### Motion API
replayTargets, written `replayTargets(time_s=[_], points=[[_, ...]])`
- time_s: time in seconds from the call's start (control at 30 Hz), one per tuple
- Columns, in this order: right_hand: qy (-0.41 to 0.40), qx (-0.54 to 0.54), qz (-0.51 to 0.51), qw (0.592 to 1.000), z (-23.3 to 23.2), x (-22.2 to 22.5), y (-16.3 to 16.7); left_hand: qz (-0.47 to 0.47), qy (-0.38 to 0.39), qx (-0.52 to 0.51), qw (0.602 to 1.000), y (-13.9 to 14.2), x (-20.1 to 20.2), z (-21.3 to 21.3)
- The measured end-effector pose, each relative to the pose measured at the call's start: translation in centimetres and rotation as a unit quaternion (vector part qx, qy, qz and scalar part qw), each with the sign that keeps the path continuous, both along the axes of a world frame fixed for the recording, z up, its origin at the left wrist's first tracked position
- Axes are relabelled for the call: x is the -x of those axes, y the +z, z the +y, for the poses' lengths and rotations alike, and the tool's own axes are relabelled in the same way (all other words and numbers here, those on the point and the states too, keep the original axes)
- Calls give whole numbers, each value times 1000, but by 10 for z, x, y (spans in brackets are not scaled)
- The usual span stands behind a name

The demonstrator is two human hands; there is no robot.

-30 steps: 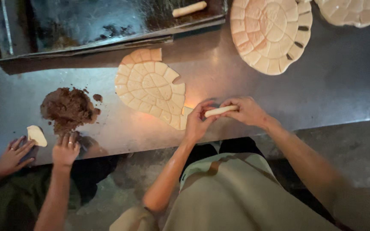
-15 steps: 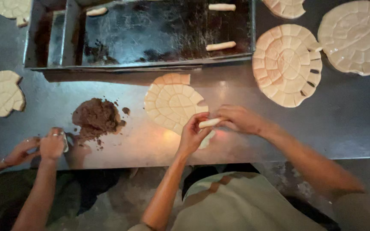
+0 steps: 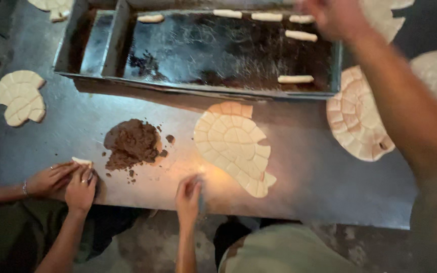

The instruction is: The person tears small pieces from a large flattened sheet of dough on a stainless steel table, rolls each piece between their hands into a short log, and places the shaped dough pieces onto a dark baking tray. Other workers at the same table shape and tray dough pieces alongside them.

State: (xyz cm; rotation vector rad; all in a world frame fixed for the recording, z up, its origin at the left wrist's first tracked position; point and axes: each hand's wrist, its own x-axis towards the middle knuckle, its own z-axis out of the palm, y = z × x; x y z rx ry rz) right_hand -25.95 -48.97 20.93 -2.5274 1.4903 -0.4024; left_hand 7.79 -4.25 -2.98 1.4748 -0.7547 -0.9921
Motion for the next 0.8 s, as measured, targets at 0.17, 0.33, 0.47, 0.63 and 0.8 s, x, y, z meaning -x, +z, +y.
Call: replayTargets(time_s=[0.17, 0.33, 0.47, 0.63, 0.8], points=[[113, 436, 207, 869, -19, 38, -105, -31, 80, -61, 994, -51, -42, 63], [-58, 10, 73, 996, -57, 56, -117, -40, 82, -129, 987, -68, -59, 78], [-89, -76, 41, 992, -60, 28, -140, -17, 51, -127, 990, -61, -57, 54], [6, -66, 19, 998, -42, 14, -162, -51, -11, -103, 993, -44, -62, 30], [11, -81, 80, 993, -37, 18, -161, -56, -28, -113, 992, -44, -70, 30]])
